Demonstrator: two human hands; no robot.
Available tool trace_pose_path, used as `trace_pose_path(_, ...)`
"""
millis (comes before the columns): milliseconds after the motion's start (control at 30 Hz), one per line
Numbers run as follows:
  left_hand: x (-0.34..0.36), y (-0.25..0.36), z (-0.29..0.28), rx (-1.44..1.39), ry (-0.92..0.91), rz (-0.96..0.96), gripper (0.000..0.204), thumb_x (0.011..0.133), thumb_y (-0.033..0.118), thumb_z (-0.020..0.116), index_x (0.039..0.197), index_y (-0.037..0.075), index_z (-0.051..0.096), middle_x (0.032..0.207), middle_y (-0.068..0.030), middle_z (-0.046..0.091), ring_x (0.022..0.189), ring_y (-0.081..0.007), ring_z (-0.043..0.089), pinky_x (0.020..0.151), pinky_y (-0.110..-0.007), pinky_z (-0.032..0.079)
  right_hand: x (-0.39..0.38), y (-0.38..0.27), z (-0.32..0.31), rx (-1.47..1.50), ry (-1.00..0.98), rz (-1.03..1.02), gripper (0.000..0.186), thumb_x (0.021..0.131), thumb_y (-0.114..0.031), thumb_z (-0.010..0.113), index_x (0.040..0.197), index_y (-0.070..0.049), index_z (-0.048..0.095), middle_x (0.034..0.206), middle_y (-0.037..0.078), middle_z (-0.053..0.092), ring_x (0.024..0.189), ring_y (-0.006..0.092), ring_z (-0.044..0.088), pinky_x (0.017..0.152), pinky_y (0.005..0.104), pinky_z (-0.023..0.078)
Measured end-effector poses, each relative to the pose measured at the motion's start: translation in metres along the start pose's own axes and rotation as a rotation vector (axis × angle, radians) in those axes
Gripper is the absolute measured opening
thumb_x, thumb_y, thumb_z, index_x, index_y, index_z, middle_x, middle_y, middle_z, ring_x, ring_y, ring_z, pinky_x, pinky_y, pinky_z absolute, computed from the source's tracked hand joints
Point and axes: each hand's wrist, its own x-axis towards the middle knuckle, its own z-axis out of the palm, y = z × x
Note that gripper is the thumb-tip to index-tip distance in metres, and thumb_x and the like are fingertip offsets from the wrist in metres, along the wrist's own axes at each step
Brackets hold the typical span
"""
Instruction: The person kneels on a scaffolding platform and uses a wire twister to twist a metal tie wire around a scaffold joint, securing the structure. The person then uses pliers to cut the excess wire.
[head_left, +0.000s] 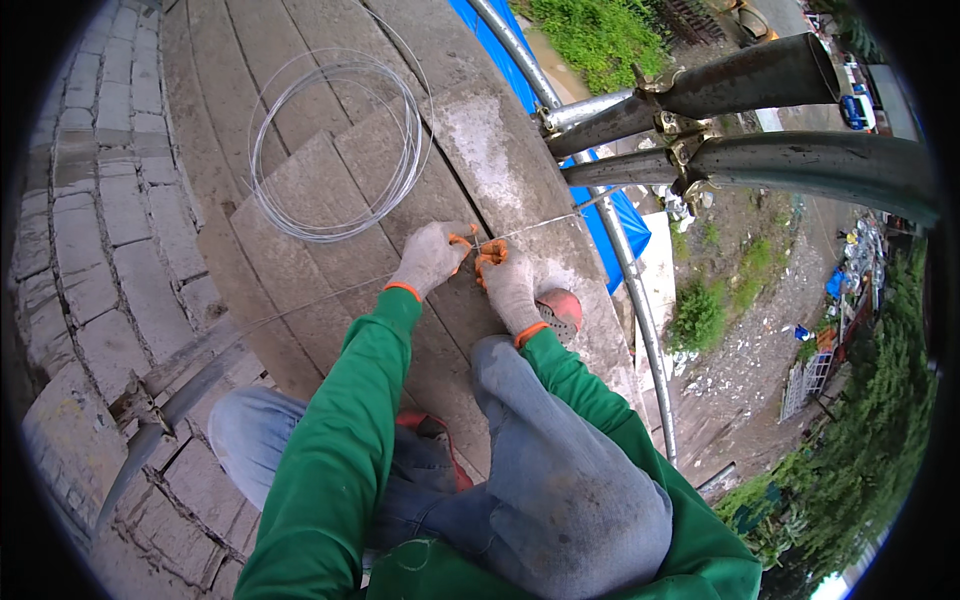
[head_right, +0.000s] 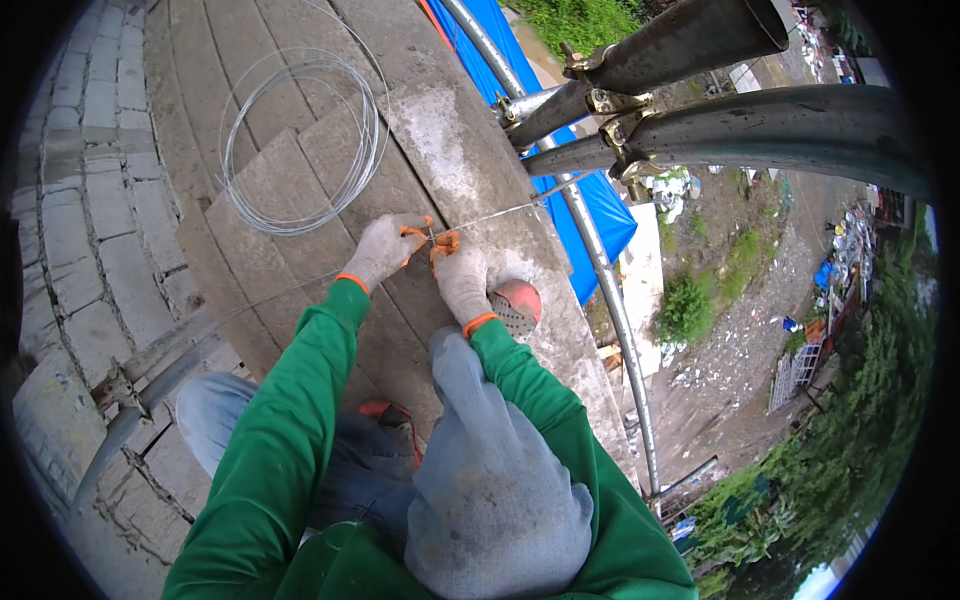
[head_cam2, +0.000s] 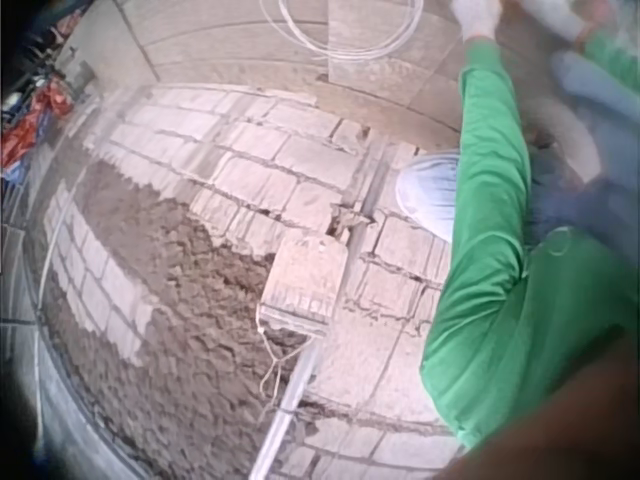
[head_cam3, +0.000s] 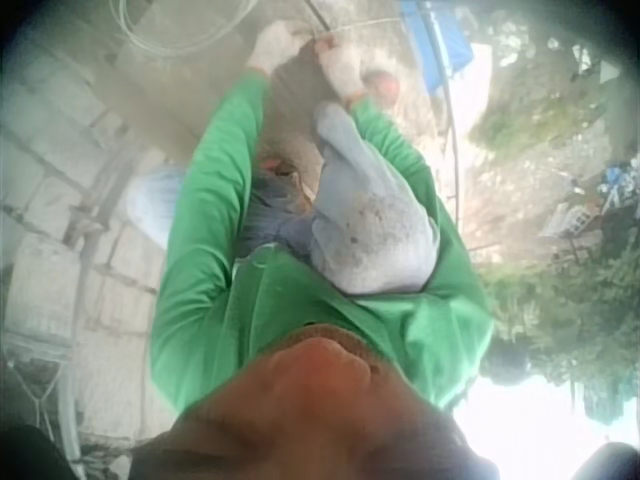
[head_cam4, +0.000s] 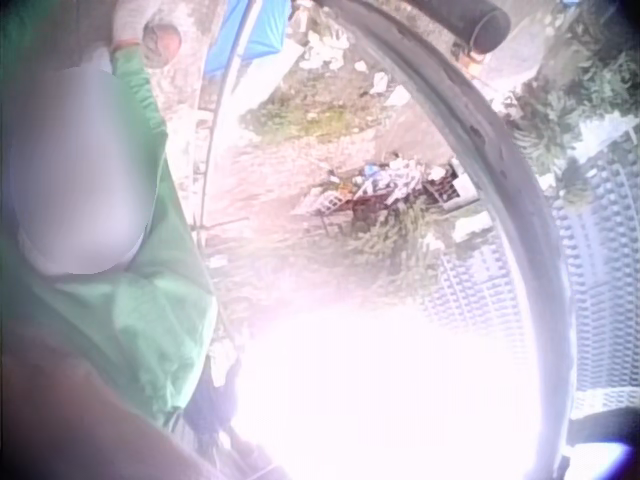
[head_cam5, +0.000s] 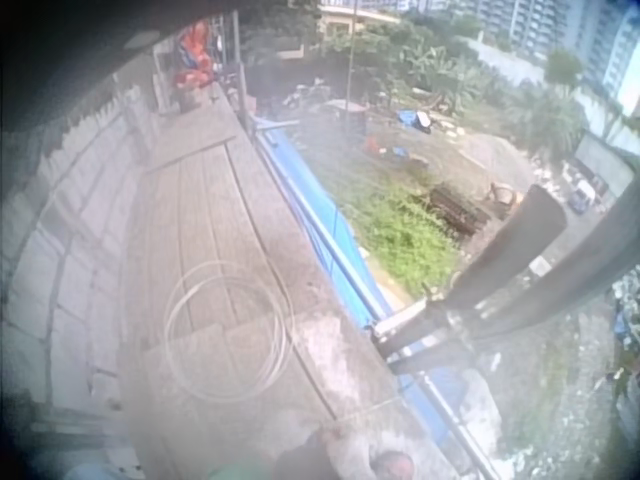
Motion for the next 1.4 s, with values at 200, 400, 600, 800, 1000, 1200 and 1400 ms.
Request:
trace_pose_path(200,-0.014,-0.012,0.018,0.201,0.199,0.322,0.036,0.086,0.014,0.073,0.122,0.013,0.074,0.096,-0.0115,0.074,0.071,-0.0240,0.070,0.070,-0.039,0.057,0.000,-0.004,-0.016,0.262,-0.137,0.050,0.037,0.086,0.005,0.068,0.121,-0.003,0.058,0.099,0.008,0.070,0.076,0.0151,0.068,0.059,0.0317,0.057)
trace_pose_path(400,-0.013,-0.008,0.038,0.343,0.405,0.372,0.032,0.084,0.016,0.074,0.115,0.016,0.077,0.095,-0.0140,0.073,0.088,-0.0321,0.071,0.082,-0.043,0.055,0.000,0.032,-0.032,-0.120,-0.272,-0.323,0.047,0.085,-0.003,0.073,0.128,-0.010,0.058,0.096,0.009,0.067,0.075,0.0243,0.066,0.063,0.0377,0.054)
trace_pose_path(600,-0.006,-0.017,0.048,0.265,0.411,0.331,0.031,0.081,0.021,0.074,0.111,0.017,0.077,0.095,-0.0120,0.069,0.096,-0.0326,0.065,0.090,-0.047,0.048,0.012,0.036,-0.052,-0.625,-0.093,-0.928,0.051,0.082,-0.010,0.072,0.132,-0.015,0.063,0.113,0.016,0.068,0.107,0.0361,0.066,0.091,0.0485,0.054)
trace_pose_path(800,-0.014,-0.009,0.048,0.247,0.394,0.240,0.030,0.080,0.018,0.072,0.110,0.013,0.075,0.098,-0.0103,0.068,0.104,-0.0328,0.063,0.097,-0.051,0.042,0.036,-0.043,-0.055,-0.834,-0.080,-0.988,0.028,0.088,-0.023,0.071,0.113,-0.013,0.069,0.101,0.015,0.071,0.096,0.0368,0.068,0.082,0.0493,0.055)
trace_pose_path(1000,-0.025,-0.016,0.034,-0.344,0.338,0.103,0.034,0.081,0.004,0.069,0.115,0.007,0.068,0.109,-0.0152,0.072,0.102,-0.0343,0.068,0.088,-0.046,0.054,0.059,-0.075,-0.033,-0.991,-0.216,-0.561,0.037,0.096,-0.045,0.063,0.105,-0.011,0.073,0.094,0.019,0.072,0.094,0.0387,0.070,0.081,0.0497,0.055)
trace_pose_path(1200,-0.032,-0.021,0.035,-0.295,0.483,0.195,0.045,0.080,0.003,0.071,0.124,0.006,0.066,0.110,-0.0171,0.072,0.102,-0.0343,0.070,0.087,-0.041,0.056,0.087,-0.092,-0.023,-1.129,-0.316,-0.260,0.037,0.092,-0.038,0.063,0.099,-0.003,0.075,0.103,0.019,0.074,0.103,0.0356,0.071,0.090,0.0476,0.055)
trace_pose_path(1400,-0.032,-0.032,0.033,0.149,0.415,0.270,0.033,0.080,0.018,0.073,0.113,0.014,0.075,0.108,-0.0139,0.071,0.099,-0.0355,0.067,0.091,-0.047,0.052,0.036,-0.082,-0.019,-1.049,-0.063,-0.679,0.030,0.091,-0.037,0.066,0.103,-0.010,0.075,0.097,0.020,0.070,0.094,0.0386,0.070,0.087,0.0504,0.055)
